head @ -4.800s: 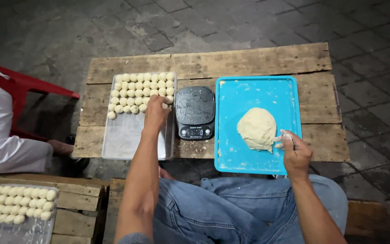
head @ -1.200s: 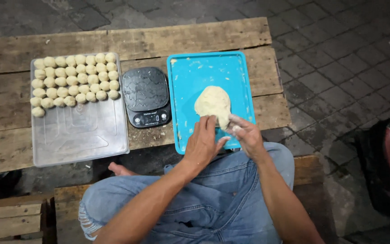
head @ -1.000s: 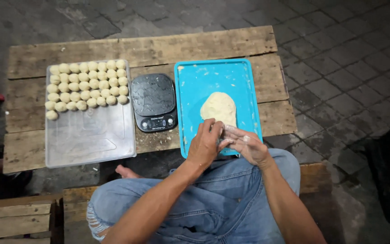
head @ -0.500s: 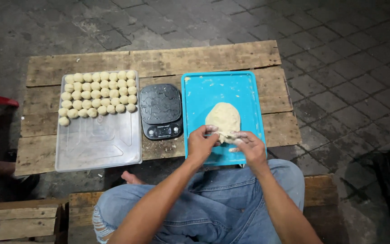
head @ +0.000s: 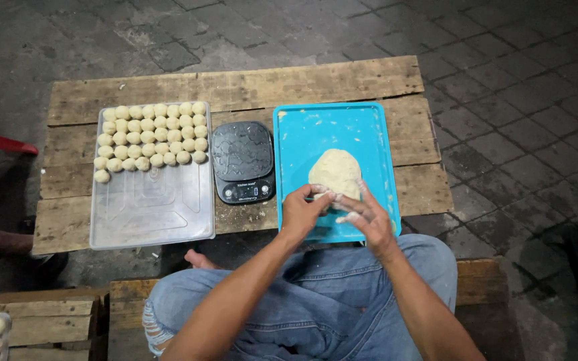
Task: Weighing small portions of dough on a digital scale and rolling them into balls by hand.
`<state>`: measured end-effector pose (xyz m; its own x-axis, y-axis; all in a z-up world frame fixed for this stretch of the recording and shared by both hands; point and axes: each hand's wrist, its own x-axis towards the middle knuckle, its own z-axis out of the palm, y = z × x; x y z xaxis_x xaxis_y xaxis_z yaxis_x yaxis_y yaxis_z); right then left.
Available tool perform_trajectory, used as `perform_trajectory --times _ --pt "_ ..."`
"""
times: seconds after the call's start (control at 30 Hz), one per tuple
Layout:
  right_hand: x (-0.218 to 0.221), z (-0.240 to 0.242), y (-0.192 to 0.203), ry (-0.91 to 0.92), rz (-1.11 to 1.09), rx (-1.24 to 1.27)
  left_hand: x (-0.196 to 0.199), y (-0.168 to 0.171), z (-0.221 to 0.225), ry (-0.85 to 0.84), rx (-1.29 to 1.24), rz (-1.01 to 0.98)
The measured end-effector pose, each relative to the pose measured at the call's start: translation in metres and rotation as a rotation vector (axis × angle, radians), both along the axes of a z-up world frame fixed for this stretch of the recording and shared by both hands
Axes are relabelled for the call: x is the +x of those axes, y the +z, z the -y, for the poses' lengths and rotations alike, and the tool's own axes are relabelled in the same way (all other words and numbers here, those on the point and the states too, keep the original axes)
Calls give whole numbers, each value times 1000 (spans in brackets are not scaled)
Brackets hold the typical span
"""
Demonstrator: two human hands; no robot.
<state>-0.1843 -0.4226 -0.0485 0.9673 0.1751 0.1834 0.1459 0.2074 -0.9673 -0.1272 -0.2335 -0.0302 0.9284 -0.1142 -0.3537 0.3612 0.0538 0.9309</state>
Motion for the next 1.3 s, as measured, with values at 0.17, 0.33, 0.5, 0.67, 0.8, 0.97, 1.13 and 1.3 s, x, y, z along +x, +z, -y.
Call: perform_trajectory --times 0.17,0.33,0.5,0.67,0.8,0.97,1.13,1.3 --pt "3 8 -4 -232 -149 221 5 -15 5 94 -335 -153" --pt "5 1 9 -168 -121 298 10 -39 3 71 -279 -136" --pt "5 -1 4 -79 -86 313 -1 18 -1 -71 -114 -60" --pt "5 8 3 -288 -54 210 1 -21 -1 -78 25 153" --pt "8 8 -4 -469 -23 33 16 -28 -10 25 -3 220" --pt "11 4 -22 -491 7 -149 21 52 -35 57 215 235" --pt "12 5 -17 -543 -10 -168 57 51 -77 237 527 604" --pt "7 -6 2 -606 -2 -240 82 16 -114 298 817 597"
